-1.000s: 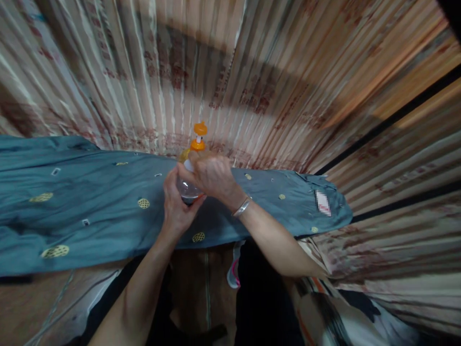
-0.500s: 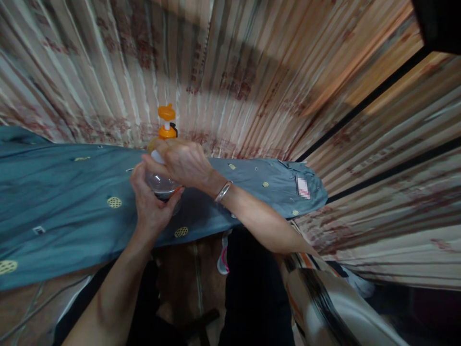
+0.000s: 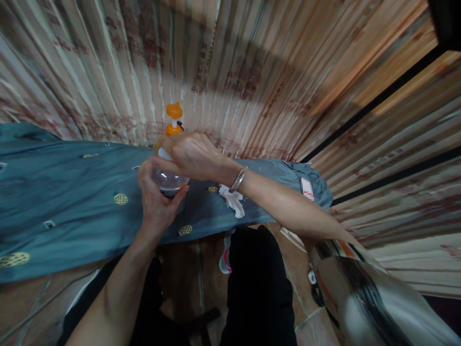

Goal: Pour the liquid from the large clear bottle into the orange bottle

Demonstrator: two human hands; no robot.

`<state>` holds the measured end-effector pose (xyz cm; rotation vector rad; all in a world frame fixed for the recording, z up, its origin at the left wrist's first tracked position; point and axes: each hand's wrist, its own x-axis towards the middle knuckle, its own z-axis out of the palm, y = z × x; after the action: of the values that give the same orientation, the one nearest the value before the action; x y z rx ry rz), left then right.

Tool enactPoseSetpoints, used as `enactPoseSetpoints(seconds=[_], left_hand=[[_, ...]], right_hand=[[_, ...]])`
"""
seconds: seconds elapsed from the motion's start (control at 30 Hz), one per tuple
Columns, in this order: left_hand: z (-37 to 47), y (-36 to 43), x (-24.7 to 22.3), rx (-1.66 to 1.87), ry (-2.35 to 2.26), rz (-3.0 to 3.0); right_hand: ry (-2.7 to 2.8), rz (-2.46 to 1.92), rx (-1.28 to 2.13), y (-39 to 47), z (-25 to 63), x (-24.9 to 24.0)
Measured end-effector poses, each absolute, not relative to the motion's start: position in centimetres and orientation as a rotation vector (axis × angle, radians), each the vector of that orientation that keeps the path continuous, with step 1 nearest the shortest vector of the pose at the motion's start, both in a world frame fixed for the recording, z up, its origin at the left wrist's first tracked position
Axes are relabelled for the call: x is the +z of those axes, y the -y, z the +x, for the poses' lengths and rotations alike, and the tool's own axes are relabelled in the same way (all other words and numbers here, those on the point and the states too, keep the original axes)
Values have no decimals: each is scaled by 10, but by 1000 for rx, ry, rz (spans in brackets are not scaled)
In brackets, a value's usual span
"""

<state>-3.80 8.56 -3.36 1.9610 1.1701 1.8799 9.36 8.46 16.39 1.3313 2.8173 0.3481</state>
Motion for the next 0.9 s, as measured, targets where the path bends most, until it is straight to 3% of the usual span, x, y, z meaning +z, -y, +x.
enactPoseSetpoints(seconds=[0.2, 0.9], left_hand=[[-34, -83, -34, 1866, -1223, 1990], [-25, -79, -33, 1899, -1270, 2029]], right_hand=[[-2789, 1294, 382, -88, 94, 177], [-2870, 1099, 11, -107, 98, 194]])
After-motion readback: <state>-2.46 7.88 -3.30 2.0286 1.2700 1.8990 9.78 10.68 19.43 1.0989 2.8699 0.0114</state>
